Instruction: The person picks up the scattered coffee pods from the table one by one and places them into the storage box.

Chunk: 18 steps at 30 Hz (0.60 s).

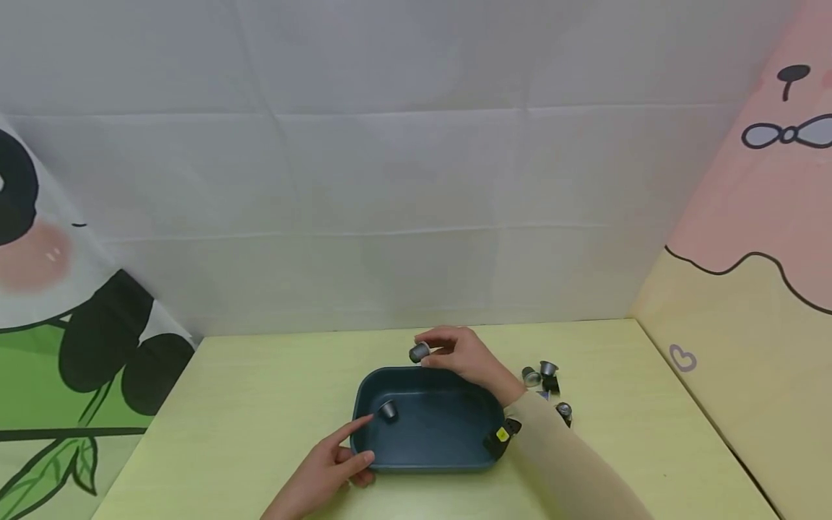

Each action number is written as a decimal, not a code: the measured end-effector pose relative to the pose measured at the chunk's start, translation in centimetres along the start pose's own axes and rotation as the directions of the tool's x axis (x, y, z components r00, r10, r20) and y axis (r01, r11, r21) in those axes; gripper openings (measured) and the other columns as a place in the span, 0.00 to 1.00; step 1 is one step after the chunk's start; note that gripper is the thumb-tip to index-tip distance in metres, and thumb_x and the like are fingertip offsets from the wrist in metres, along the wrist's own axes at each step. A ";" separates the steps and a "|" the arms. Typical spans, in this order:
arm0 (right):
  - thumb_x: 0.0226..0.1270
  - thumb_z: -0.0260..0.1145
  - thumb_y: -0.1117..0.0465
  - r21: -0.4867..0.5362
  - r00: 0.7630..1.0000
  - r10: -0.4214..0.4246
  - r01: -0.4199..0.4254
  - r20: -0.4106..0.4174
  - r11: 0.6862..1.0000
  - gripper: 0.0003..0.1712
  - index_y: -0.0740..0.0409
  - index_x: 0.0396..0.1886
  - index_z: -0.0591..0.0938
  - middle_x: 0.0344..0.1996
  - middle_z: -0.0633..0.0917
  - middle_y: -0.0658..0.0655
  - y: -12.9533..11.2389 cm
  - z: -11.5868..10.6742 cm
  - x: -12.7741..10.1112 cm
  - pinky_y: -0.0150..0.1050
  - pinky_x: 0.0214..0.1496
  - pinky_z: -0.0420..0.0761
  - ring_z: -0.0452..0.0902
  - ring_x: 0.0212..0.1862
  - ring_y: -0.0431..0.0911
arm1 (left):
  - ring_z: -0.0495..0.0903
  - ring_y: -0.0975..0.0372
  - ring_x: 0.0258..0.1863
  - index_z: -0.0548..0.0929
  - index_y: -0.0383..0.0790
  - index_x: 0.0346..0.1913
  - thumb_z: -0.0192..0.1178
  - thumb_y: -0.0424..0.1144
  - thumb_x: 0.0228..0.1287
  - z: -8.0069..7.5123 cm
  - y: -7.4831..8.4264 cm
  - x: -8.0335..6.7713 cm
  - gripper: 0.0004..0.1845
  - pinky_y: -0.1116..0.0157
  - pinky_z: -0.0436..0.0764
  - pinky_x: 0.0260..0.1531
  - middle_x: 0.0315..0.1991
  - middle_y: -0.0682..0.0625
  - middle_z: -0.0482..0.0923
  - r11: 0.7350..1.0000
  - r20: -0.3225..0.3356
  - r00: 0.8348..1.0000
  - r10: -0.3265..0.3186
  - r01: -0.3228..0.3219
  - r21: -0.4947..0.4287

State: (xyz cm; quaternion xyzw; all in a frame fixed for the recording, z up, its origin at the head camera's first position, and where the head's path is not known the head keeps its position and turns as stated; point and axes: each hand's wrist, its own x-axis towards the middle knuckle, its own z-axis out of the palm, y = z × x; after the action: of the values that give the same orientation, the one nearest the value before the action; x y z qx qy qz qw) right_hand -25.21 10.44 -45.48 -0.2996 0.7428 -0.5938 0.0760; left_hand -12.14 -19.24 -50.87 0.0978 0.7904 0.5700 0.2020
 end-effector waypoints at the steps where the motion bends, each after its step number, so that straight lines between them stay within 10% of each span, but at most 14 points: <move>1: 0.63 0.72 0.70 0.008 1.000 -0.003 0.003 -0.005 1.000 0.25 0.67 0.60 0.80 0.56 0.81 0.64 0.2 0.1 0.1 0.39 0.51 0.82 0.81 0.55 0.59 | 0.87 0.50 0.31 0.62 0.41 0.76 0.61 0.44 0.72 0.0 0.0 0.0 0.35 0.66 0.75 0.29 0.27 0.42 0.85 1.000 -0.001 1.000 0.001 -0.001 0.003; 18: 0.63 0.71 0.72 -0.099 0.989 -0.051 0.065 0.138 0.993 0.21 0.70 0.56 0.81 0.51 0.83 0.66 -0.8 1.7 -0.1 0.45 0.51 0.81 0.83 0.51 0.56 | 0.87 0.51 0.32 0.62 0.40 0.76 0.61 0.45 0.72 0.0 0.0 0.0 0.35 0.65 0.77 0.30 0.27 0.42 0.86 1.000 -0.001 1.000 -0.002 0.002 -0.001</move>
State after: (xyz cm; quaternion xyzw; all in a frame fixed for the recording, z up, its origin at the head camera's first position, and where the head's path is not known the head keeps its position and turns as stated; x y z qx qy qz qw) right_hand -24.05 8.95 -45.29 -0.3641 0.7568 -0.5348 0.0934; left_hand -12.19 -19.27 -50.90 0.0966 0.7903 0.5703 0.2021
